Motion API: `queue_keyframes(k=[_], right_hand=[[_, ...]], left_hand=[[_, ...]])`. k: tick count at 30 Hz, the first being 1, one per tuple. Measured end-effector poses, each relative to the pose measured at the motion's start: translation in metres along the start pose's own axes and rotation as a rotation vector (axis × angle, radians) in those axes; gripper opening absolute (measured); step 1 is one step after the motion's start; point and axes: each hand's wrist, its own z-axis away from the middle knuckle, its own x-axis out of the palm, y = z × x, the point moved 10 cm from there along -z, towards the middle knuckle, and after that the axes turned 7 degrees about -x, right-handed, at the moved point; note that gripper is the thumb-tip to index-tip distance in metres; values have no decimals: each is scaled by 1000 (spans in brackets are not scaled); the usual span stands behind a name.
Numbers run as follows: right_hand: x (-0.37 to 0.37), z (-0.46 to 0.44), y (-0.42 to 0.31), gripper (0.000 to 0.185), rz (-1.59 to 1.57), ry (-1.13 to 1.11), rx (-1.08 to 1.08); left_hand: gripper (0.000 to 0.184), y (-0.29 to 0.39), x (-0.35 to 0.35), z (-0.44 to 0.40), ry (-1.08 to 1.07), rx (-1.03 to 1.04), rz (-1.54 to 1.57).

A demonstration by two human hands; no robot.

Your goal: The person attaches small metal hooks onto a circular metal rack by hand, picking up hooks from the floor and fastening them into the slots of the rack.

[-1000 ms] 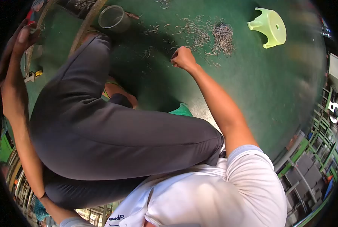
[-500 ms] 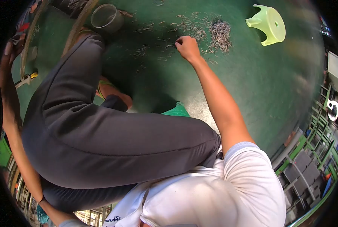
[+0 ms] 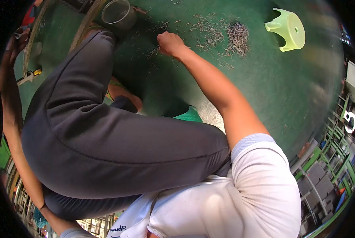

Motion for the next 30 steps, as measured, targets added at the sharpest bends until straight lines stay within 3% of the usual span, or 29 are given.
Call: queue_keyframes(k=[3, 6, 8, 9, 10, 13, 16, 19, 28, 30], right_hand=[[2, -4, 1, 19, 63, -92, 16], [-3, 5, 29, 27, -112, -2, 184], [-14, 23, 40, 30, -438, 20, 317], [-18, 33, 45, 32, -601, 28, 380], [-18, 39, 48, 33, -777, 49, 418], [-47, 64, 43, 27, -908, 175, 429], [-45, 80, 42, 26, -1239, 248, 443], [-61, 89, 30, 28, -1374, 320, 465], [-163, 61, -40, 24, -1499, 426, 247], [-207, 52, -76, 22, -1447, 488, 83]], left_hand=[[26, 0, -2, 3, -7, -15, 70], [24, -8, -2, 6, -30, -98, 378], [23, -11, -5, 8, -44, -124, 507], [22, -10, -7, 9, -57, -102, 477], [29, -1, -11, 15, -87, 15, 229], [43, 13, -14, 26, -89, 228, -221], [35, 12, -12, 20, -37, 130, -126], [30, 13, -12, 18, 15, 47, -46], [23, 26, 2, 17, -76, -37, 298], [22, 21, 7, 16, -89, -67, 388]])
